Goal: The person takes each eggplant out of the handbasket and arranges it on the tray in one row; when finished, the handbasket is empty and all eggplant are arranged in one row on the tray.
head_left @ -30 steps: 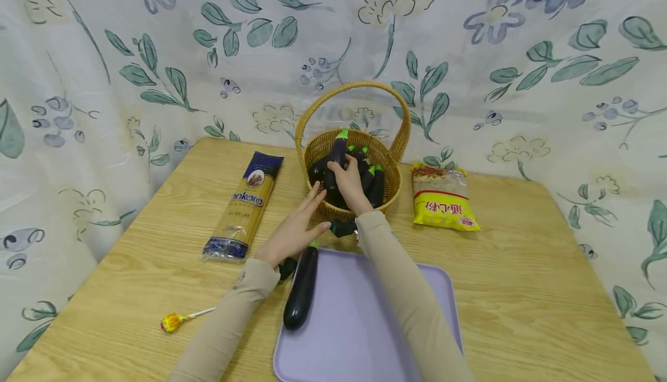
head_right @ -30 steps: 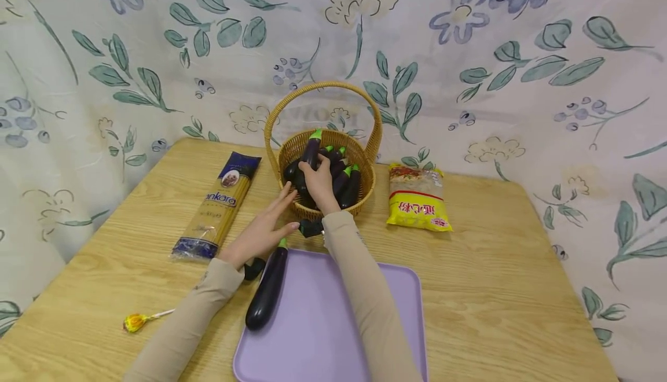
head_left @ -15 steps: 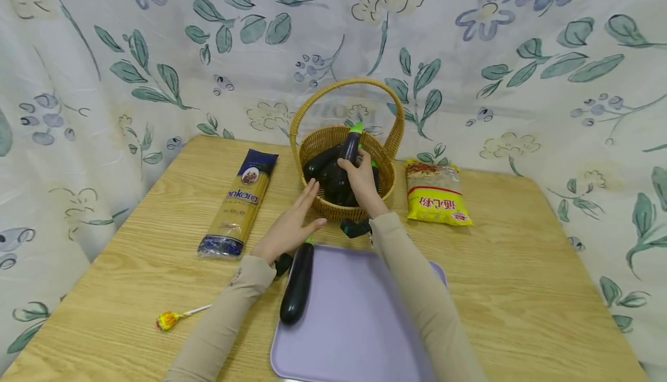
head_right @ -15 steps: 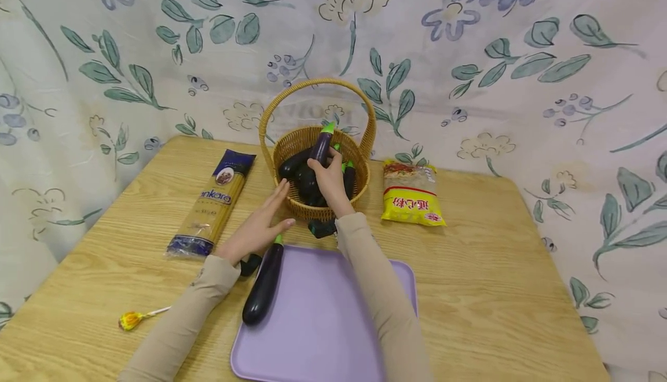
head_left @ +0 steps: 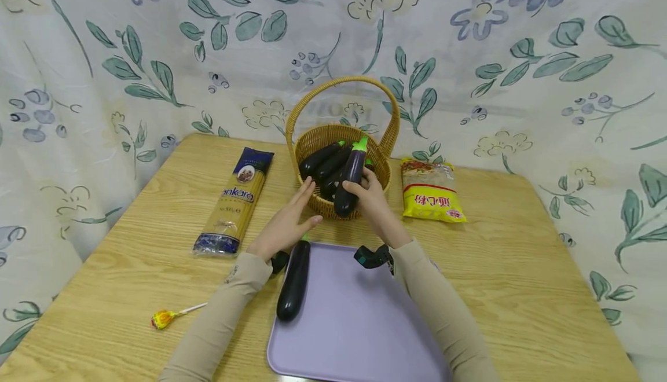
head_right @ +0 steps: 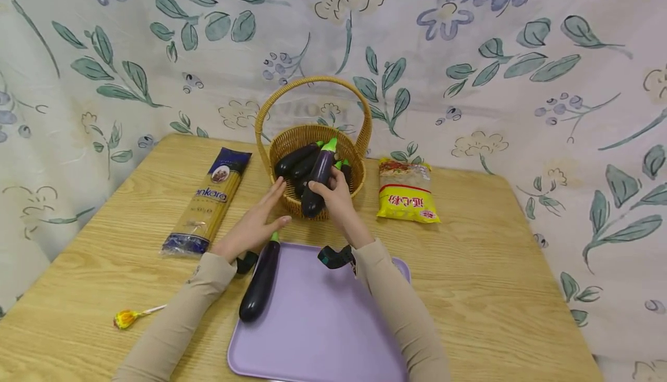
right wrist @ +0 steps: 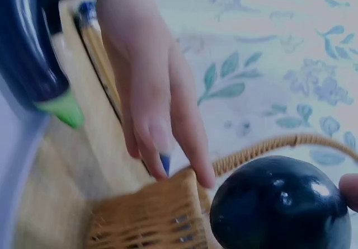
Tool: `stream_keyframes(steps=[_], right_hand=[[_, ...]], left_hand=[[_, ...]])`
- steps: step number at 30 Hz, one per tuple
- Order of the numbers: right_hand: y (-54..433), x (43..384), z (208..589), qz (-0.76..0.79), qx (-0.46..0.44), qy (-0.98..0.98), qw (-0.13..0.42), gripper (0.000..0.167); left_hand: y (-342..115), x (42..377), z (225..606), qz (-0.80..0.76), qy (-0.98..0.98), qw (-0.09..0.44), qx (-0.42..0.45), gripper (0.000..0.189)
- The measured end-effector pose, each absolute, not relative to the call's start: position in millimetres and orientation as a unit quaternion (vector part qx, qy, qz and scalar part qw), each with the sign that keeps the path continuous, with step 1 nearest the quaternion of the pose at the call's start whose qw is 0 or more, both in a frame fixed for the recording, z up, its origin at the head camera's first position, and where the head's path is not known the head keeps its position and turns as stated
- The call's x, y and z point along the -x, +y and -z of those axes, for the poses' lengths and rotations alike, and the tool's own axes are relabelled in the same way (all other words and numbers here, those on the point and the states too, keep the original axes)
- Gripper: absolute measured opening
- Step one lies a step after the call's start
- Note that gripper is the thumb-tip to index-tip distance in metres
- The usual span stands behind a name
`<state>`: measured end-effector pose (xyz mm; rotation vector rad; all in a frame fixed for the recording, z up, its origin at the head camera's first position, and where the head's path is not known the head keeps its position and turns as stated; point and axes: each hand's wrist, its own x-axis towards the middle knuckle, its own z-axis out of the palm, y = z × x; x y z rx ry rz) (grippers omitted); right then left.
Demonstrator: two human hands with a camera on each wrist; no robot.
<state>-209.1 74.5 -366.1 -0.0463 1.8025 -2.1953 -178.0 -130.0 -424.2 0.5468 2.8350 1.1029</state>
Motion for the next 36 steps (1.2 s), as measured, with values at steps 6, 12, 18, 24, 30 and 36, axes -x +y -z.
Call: stream_keyframes(steps=[6,12,18,24,30,36], right_hand=[[78.5,185.1,371.0,0.781,0.025,0.595,0.187,0.066],[80.1,166.9,379.6,0.779,0.018,0.588,0.217,0.062],[81.8,151.8,390.3,0.766,0.033,0.6,0.228,0.062],[82.1,133.2,401.8,0.761,0.03,0.594,0.258,0.062],[79.2,118.3,417.1,0.731,0.057,0.62,0.281,0.066],[76.2,104.3,424.9,0.733,0.073,0.611,0.291,0.066]], left_hand=[[-130.6,178.9,423.1,-0.355,0.917,0.026,-0.179,0.076],[-130.9,181.1,424.1,-0.354,0.918,0.023,-0.178,0.076],[-130.7,181.0,424.9,-0.357,0.916,0.021,-0.182,0.075],[-130.5,181.0,424.5,-0.359,0.915,0.025,-0.182,0.075],[-130.7,180.8,425.1,-0.359,0.915,0.024,-0.183,0.076],[-131.1,180.4,426.6,-0.361,0.914,0.029,-0.18,0.075]])
